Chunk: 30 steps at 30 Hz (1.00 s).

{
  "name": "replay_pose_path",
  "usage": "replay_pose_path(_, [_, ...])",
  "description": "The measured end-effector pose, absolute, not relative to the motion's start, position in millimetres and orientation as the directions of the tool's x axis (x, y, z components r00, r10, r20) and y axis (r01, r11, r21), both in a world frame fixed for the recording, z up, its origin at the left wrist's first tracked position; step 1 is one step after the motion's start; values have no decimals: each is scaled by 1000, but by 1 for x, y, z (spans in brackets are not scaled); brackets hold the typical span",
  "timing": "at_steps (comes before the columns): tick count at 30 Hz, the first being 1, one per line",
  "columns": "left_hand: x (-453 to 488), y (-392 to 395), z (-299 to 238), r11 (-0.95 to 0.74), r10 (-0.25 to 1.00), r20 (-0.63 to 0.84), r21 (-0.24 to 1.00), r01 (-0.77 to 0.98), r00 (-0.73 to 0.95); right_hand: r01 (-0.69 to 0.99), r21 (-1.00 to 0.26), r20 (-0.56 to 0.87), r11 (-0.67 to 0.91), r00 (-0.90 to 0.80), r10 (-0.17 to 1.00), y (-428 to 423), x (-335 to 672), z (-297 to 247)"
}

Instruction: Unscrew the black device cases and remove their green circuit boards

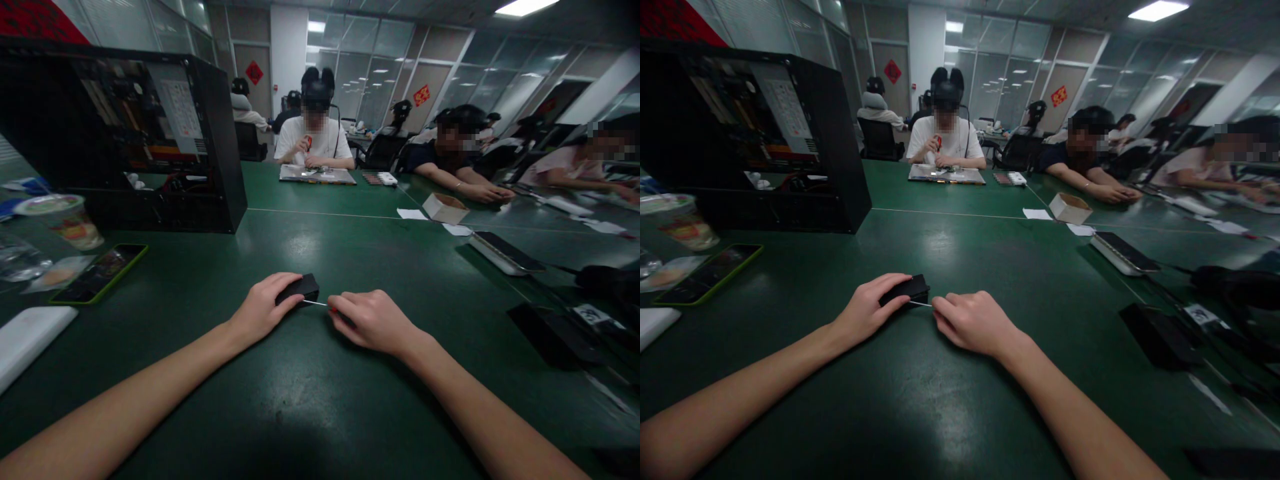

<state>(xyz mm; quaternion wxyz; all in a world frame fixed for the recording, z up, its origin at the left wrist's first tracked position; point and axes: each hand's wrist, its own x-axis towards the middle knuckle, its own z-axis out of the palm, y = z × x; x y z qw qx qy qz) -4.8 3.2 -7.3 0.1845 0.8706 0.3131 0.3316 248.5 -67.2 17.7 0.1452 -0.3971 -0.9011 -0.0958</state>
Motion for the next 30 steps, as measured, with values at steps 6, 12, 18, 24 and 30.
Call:
replay_pose_path(6, [-5, 1, -8, -773, 621, 460, 494, 398, 634, 721, 178, 374, 670, -679, 632, -72, 246, 24])
replay_pose_path(12, [-4, -1, -6, -780, 601, 445, 509, 365, 664, 703, -113, 370, 702, -626, 687, -63, 254, 14])
replay_pose_path(18, [-3, -2, -4, -755, 627, 430, 540, 372, 650, 669, -394, 357, 630, -521, 775, -59, 244, -3])
replay_pose_path(24, [-3, -2, -4, -751, 633, 439, 548, 368, 638, 671, -286, 377, 684, -577, 724, -58, 254, 5])
replay_pose_path(30, [-1, -5, -3, -756, 624, 473, 568, 326, 622, 674, -210, 376, 708, -613, 695, -60, 254, 11])
